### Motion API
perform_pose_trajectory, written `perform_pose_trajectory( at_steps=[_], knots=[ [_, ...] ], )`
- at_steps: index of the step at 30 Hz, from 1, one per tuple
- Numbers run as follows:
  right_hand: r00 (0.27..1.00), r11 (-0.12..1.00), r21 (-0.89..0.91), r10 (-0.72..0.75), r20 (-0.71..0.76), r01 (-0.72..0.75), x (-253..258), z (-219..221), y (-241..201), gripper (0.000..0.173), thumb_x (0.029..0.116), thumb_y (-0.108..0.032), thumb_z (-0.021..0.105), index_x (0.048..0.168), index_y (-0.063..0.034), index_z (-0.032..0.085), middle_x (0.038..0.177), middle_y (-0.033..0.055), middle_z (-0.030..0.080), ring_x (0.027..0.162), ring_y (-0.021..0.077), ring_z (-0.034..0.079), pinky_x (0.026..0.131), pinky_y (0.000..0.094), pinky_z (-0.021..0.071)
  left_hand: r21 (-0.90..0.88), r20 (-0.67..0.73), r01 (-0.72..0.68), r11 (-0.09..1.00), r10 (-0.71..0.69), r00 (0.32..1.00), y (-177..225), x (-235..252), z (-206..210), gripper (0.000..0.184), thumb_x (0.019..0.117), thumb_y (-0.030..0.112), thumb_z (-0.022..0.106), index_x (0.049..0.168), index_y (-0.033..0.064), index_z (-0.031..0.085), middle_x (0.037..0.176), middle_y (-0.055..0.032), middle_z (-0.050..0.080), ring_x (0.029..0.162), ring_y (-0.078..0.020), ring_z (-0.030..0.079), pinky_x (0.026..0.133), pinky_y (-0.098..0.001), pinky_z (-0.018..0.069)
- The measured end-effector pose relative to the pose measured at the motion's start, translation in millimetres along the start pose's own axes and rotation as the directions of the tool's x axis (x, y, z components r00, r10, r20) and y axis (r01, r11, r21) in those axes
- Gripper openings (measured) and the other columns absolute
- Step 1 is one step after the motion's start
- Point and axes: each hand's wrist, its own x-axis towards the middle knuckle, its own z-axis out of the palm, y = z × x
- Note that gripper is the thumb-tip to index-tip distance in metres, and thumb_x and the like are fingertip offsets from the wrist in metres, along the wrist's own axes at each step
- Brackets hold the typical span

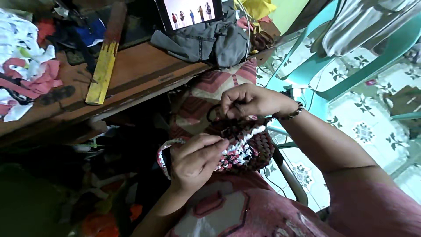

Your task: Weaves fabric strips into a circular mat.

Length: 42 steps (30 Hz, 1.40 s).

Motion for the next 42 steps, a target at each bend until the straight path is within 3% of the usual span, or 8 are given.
perform_pose_trajectory(
  at_steps=[3,5,8,11,15,21,33,42],
  knots=[
    [0.977,0.991,-0.130,-0.011,-0.211,-0.017,8.6,-2.5,10.9,0.009,0.1002,-0.008,0.058,0.098,-0.0013,0.064,0.072,-0.0008,0.062,0.057,0.0020,0.056,0.051,0.0183,0.0484,-0.008,-0.090,0.196,0.981,-0.196,0.976,-6.0,9.0,-5.0,0.016,0.0895,0.005,0.078,0.105,0.0037,0.077,0.102,-0.0027,0.074,0.086,-0.0064,0.071,0.072,-0.0208,0.0620],
    [0.956,0.989,-0.138,0.005,-0.294,-0.048,14.1,-4.5,20.9,0.009,0.0990,-0.009,0.060,0.098,-0.0016,0.064,0.074,0.0000,0.063,0.059,0.0021,0.055,0.054,0.0192,0.0471,-0.030,-0.122,0.317,0.948,-0.318,0.940,-16.7,16.4,-10.3,0.021,0.0879,0.004,0.078,0.109,0.0029,0.077,0.103,-0.0020,0.074,0.087,-0.0081,0.070,0.073,-0.0238,0.0616],
    [0.977,0.996,-0.038,0.077,-0.198,-0.086,18.0,-6.7,31.0,0.019,0.1013,-0.011,0.060,0.116,0.0000,0.063,0.096,0.0017,0.067,0.084,0.0019,0.062,0.077,0.0196,0.0538,-0.107,-0.111,0.454,0.885,-0.464,0.879,-27.8,24.9,-14.5,0.022,0.0915,0.006,0.075,0.113,0.0034,0.075,0.108,-0.0039,0.074,0.095,-0.0115,0.071,0.081,-0.0293,0.0609],
    [0.989,0.986,0.120,0.125,-0.081,-0.115,18.0,-4.8,34.4,0.035,0.1103,-0.023,0.039,0.136,-0.0054,0.055,0.121,0.0015,0.065,0.108,0.0019,0.061,0.093,0.0208,0.0517,-0.173,-0.102,0.476,0.862,-0.496,0.862,-29.0,29.8,-10.9,0.018,0.0939,0.012,0.074,0.111,0.0061,0.076,0.104,-0.0023,0.075,0.091,-0.0104,0.070,0.079,-0.0273,0.0599],
    [0.996,0.988,0.156,0.032,-0.085,-0.019,20.5,-8.5,37.1,0.024,0.1096,-0.018,0.039,0.124,-0.0068,0.055,0.116,-0.0024,0.062,0.107,0.0003,0.058,0.092,0.0193,0.0500,-0.190,-0.090,0.525,0.830,-0.547,0.832,-31.9,34.1,-8.1,0.015,0.0977,0.016,0.070,0.110,0.0076,0.073,0.101,-0.0009,0.073,0.088,-0.0096,0.069,0.077,-0.0272,0.0591],
    [0.997,0.964,0.258,0.071,-0.026,-0.062,20.3,-18.2,46.0,0.024,0.1073,-0.004,0.040,0.110,-0.0022,0.064,0.090,-0.0021,0.069,0.080,0.0005,0.066,0.074,0.0190,0.0574,-0.257,-0.092,0.562,0.786,-0.599,0.796,-38.4,43.9,-4.4,0.011,0.0989,0.012,0.067,0.106,0.0045,0.071,0.093,-0.0023,0.071,0.082,-0.0096,0.067,0.075,-0.0268,0.0580],
    [0.999,0.944,0.330,0.036,-0.041,-0.021,16.8,-18.6,55.5,0.023,0.0999,0.003,0.047,0.110,0.0012,0.069,0.092,0.0034,0.072,0.082,0.0053,0.068,0.076,0.0235,0.0590,-0.251,-0.076,0.587,0.770,-0.620,0.781,-39.7,45.4,-4.3,0.013,0.1007,0.018,0.066,0.107,0.0074,0.071,0.092,-0.0028,0.070,0.077,-0.0099,0.066,0.068,-0.0249,0.0572],
    [0.996,0.951,0.304,0.075,-0.052,-0.056,13.4,-17.8,54.7,0.025,0.1021,0.001,0.045,0.106,0.0006,0.069,0.090,0.0024,0.072,0.080,0.0045,0.067,0.074,0.0228,0.0589,-0.281,-0.063,0.517,0.809,-0.553,0.831,-40.9,44.8,-5.1,0.025,0.0936,0.005,0.071,0.118,0.0001,0.069,0.103,-0.0079,0.072,0.088,-0.0146,0.069,0.078,-0.0289,0.0602]
  ],
)
